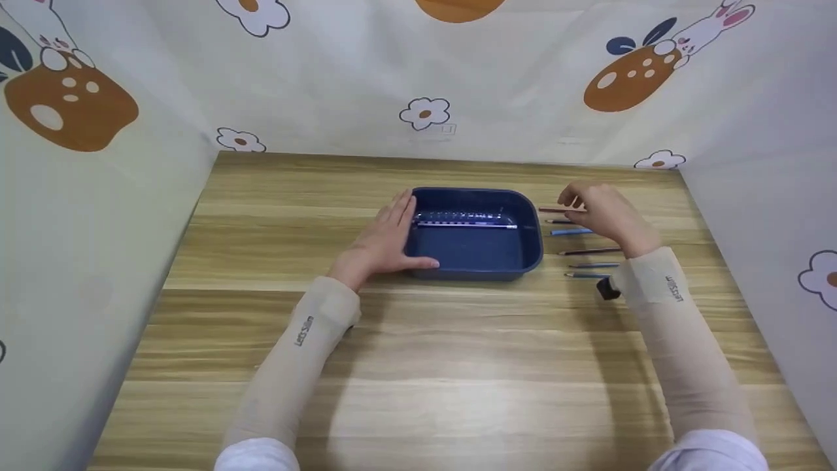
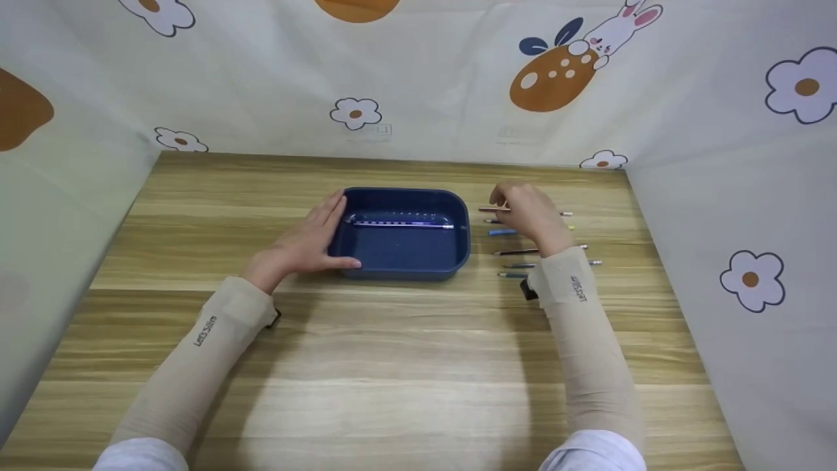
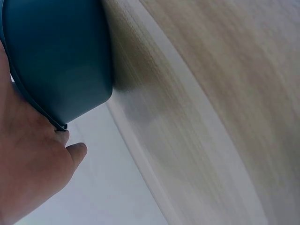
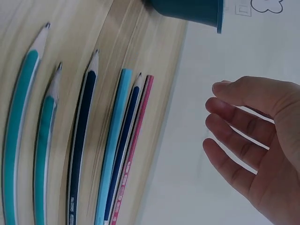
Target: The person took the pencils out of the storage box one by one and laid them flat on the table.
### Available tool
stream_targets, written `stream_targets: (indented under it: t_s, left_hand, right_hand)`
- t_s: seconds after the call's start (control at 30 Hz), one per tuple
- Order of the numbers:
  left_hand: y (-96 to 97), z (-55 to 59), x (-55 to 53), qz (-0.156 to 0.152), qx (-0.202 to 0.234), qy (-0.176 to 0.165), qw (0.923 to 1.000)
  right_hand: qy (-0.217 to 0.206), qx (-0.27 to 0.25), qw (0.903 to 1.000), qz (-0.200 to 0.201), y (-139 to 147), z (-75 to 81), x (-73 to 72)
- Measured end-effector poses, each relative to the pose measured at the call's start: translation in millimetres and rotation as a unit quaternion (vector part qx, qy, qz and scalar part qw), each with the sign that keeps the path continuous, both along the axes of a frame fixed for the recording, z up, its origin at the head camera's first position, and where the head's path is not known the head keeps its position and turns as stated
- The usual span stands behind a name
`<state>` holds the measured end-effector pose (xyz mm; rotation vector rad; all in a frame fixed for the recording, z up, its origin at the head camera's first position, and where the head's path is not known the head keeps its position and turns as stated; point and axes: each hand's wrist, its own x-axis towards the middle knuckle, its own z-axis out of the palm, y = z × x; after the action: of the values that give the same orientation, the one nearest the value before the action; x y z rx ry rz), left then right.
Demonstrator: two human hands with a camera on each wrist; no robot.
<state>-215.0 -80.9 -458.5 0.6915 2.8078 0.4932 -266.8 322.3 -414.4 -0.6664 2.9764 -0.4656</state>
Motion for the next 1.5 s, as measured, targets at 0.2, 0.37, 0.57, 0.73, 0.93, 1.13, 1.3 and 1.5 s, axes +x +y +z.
stream_targets:
  t_s: [0.2,0.37,0.57,0.73,0.93,1.13,1.3,1.5]
  left_hand:
    - [-0.6,-0.7,-0.2,-0.002,0.005,0.002,1.0000]
    - [-1.1,-1.3,-0.4,-0.003,0.005,0.003,1.0000]
    - [-1.2,-1.3,-0.2,-0.003,0.004,-0.001,1.0000]
    - [-0.5,-1.9,-0.7,-0.003,0.003,0.000,1.0000]
    - [-0.7,-2.3,-1.1,-0.005,0.001,0.006,1.0000]
    - [-2.3,-0.3,-3.9,-0.002,0.000,0.011,0.9999]
    - [-2.7,1.8,-4.9,0.003,0.000,0.019,0.9998]
    - [-1.3,-3.8,-1.4,-0.004,-0.001,0.012,0.9999]
  right_hand:
    - [0.002,-0.005,1.0000,-0.001,-11.3,-3.2,1.1]
    - [-0.003,-0.015,0.9999,0.002,-21.1,-5.0,2.1]
    - [-0.001,-0.027,0.9995,0.013,-32.7,-5.7,2.4]
    - [0.012,-0.036,0.9988,0.030,-42.0,-5.2,3.5]
    - [0.025,-0.044,0.9976,0.048,-58.9,-7.0,5.1]
    - [0.049,-0.032,0.9968,0.056,-80.4,-14.3,3.6]
    - [0.059,-0.048,0.9938,0.081,-95.3,-25.0,-0.1]
    - [0.037,0.007,0.9949,0.094,-109.5,-43.6,0.8]
